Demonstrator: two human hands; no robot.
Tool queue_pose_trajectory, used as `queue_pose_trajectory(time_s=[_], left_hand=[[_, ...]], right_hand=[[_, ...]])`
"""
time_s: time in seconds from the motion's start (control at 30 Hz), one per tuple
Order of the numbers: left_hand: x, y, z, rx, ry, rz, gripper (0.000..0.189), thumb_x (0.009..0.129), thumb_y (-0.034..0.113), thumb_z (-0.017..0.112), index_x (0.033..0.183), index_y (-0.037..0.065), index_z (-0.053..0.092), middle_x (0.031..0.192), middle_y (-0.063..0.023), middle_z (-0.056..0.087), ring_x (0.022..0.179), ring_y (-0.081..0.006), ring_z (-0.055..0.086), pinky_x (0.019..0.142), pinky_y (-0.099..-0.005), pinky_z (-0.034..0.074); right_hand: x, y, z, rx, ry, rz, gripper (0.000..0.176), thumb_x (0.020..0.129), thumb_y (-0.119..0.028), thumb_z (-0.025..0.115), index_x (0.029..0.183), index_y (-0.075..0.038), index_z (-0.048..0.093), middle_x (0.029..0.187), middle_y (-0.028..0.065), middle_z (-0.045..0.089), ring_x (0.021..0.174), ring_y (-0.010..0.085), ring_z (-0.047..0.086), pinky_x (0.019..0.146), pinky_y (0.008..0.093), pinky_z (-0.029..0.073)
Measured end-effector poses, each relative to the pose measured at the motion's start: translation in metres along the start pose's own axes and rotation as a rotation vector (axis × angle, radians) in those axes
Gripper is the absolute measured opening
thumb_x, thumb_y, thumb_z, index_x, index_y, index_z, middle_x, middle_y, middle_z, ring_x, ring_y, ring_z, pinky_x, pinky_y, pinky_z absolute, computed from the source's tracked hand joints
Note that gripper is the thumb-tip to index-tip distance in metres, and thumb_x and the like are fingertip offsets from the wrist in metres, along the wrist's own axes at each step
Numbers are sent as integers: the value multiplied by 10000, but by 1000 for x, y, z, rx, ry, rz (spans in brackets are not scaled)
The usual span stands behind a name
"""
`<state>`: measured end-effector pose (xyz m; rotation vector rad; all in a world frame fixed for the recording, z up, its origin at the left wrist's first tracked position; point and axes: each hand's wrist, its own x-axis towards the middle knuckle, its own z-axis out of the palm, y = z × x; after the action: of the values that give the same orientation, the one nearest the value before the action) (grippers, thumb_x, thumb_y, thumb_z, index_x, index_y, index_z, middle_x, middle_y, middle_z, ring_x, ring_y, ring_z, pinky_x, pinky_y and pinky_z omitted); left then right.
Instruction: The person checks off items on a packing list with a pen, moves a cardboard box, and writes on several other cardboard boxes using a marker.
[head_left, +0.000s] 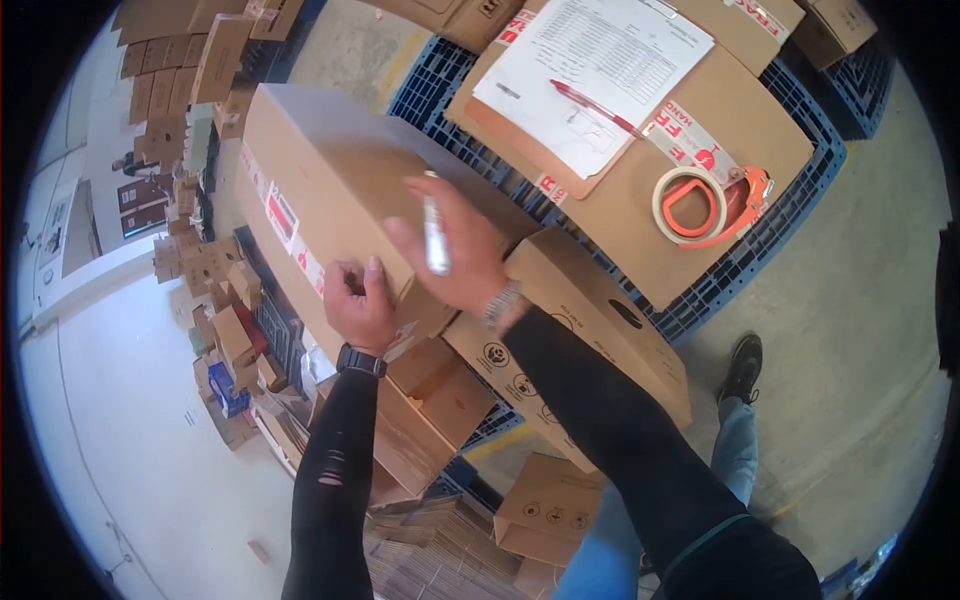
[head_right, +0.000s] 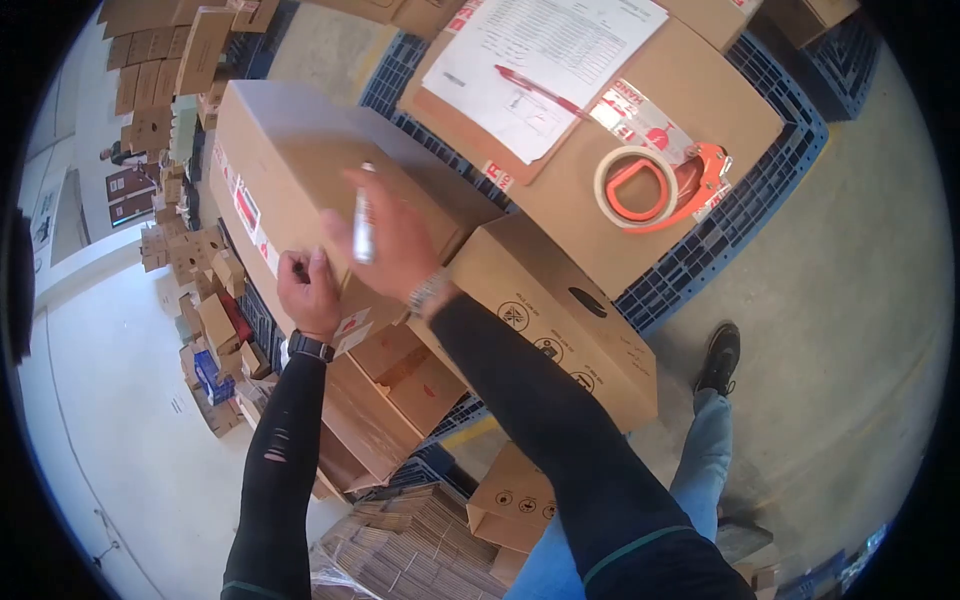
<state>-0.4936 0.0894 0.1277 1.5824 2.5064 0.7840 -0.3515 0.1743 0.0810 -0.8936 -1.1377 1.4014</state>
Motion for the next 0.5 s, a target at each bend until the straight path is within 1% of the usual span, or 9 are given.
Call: queue_pose_trajectory(time_s=[0.03, 0.07, 0.13, 0.17, 0.27, 0.33, 0.4, 0.47, 0.5], left_hand=[[1, -12, -1, 0, 7, 66, 223, 949, 145, 588, 807, 53, 442, 690, 9, 419, 621, -79, 395, 555, -259, 346], [1, -21, -1, -119, 14, -11, 217, 949, 143, 593, 822, 56, 440, 712, 8, 425, 628, -81, 396, 559, -259, 347], [4, -26, -7, -354, 26, -166, 208, 949, 140, 602, 851, 62, 437, 757, 5, 437, 643, -87, 398, 568, -260, 348], [7, -30, -15, -288, 54, -37, 197, 955, 142, 610, 925, 60, 434, 827, -13, 462, 719, -98, 441, 648, -262, 393], [-4, -68, -53, -331, 423, -238, 309, 938, 232, 663, 960, 31, 430, 867, -43, 491, 833, -122, 482, 764, -273, 427], [-30, -166, -85, -179, 387, -528, 430, 920, 332, 685, 987, -2, 422, 910, -78, 522, 868, -141, 502, 797, -278, 436], [-51, -194, -87, -24, 387, -706, 533, 900, 422, 698, 989, -27, 425, 940, -108, 548, 876, -154, 514, 797, -285, 444], [-68, -170, -67, 113, 422, -771, 612, 877, 502, 702, 968, -44, 441, 957, -134, 566, 859, -160, 519, 766, -292, 450], [-68, -160, -69, 61, 365, -793, 606, 894, 552, 652, 850, -31, 492, 852, -127, 591, 761, -173, 529, 697, -326, 463]], right_hand=[[2, -4, 20, -63, -57, 23, 399, 901, -256, 665, 1217, -38, 555, 1074, 223, 648, 995, 389, 643, 852, 422, 513], [4, -6, 34, -127, -112, 39, 416, 897, -260, 666, 1233, -50, 541, 1085, 220, 648, 1002, 399, 640, 839, 427, 516], [0, -12, 49, -283, -80, 61, 331, 891, -257, 645, 1155, -70, 576, 978, 198, 669, 892, 410, 643, 757, 478, 504], [0, -12, 51, -299, -65, 83, 300, 889, -252, 639, 1122, -72, 583, 932, 193, 671, 871, 406, 642, 743, 490, 497], [2, -5, 46, -272, -74, 111, 256, 888, -251, 631, 1071, -78, 590, 843, 194, 671, 818, 406, 647, 722, 502, 492], [2, -3, 44, -236, -96, 99, 244, 889, -250, 630, 1060, -80, 591, 824, 194, 672, 798, 405, 652, 717, 499, 495], [1, -4, 42, -218, -104, 75, 233, 892, -244, 629, 1055, -82, 592, 829, 189, 676, 790, 399, 658, 715, 494, 498], [1, -3, 42, -213, -143, 88, 220, 895, -239, 629, 1048, -85, 594, 823, 182, 678, 788, 395, 662, 714, 481, 507], [0, -3, 40, -215, -159, 94, 213, 896, -237, 629, 1045, -87, 595, 820, 179, 679, 787, 393, 664, 713, 475, 512]])
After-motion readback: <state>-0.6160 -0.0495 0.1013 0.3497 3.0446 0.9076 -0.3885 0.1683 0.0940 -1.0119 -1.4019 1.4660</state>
